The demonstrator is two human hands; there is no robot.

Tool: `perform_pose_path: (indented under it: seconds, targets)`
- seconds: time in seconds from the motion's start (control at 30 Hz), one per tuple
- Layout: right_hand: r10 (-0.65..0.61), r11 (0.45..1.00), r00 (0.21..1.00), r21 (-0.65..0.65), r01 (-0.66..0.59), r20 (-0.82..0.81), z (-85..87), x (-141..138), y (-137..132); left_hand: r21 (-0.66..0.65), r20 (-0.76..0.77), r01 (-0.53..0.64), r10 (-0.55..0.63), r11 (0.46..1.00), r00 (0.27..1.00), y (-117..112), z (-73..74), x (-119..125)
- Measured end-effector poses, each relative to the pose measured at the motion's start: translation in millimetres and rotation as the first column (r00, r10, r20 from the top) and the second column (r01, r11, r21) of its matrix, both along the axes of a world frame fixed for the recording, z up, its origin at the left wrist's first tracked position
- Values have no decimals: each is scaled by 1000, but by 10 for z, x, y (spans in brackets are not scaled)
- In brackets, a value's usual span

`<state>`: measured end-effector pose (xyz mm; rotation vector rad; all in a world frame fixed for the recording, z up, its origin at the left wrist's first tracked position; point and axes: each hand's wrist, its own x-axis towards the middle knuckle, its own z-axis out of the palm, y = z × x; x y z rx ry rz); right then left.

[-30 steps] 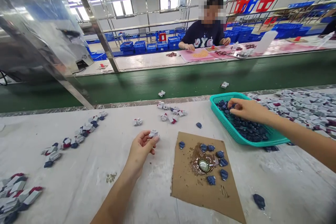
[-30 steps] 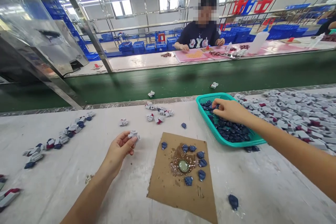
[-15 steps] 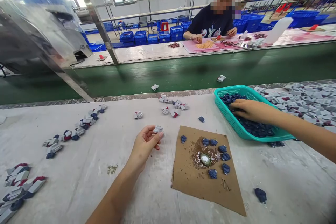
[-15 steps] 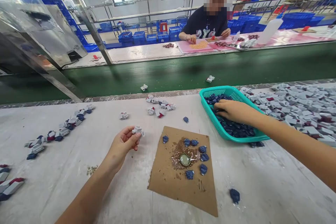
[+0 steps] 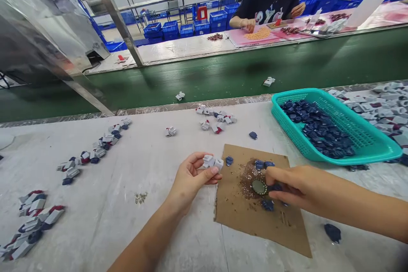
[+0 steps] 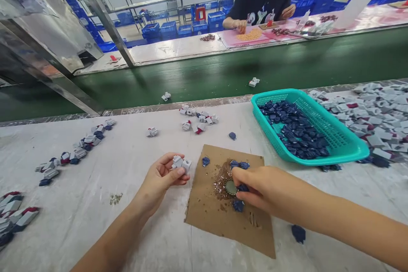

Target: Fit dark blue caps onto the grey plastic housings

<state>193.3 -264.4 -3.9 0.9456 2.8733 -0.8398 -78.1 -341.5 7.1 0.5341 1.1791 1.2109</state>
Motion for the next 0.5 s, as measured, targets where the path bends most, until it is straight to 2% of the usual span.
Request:
perform_pose_path:
  seconds: [0.07, 0.17, 0.37, 0.43, 0.5]
  targets:
    - [56, 998, 996, 37, -54, -65, -117, -30, 37, 15, 19, 5, -5, 1000, 1000, -12, 6, 15]
    - [49, 994, 988, 102, -34, -147, -217, -42, 72, 52, 3, 36, -36, 998, 999, -21, 13, 31]
    - [120, 963, 982, 258, -80, -144, -198, -81, -55, 94, -60, 120, -115, 988, 992, -43, 32, 20]
    - [142, 939, 980, 332, -89, -140, -208, -92, -86, 73, -9, 115, -115, 991, 993, -48, 46, 9]
    - [163, 887, 977, 454, -86, -135, -234, -112, -109, 48, 106, 131, -136, 990, 985, -52, 57, 8]
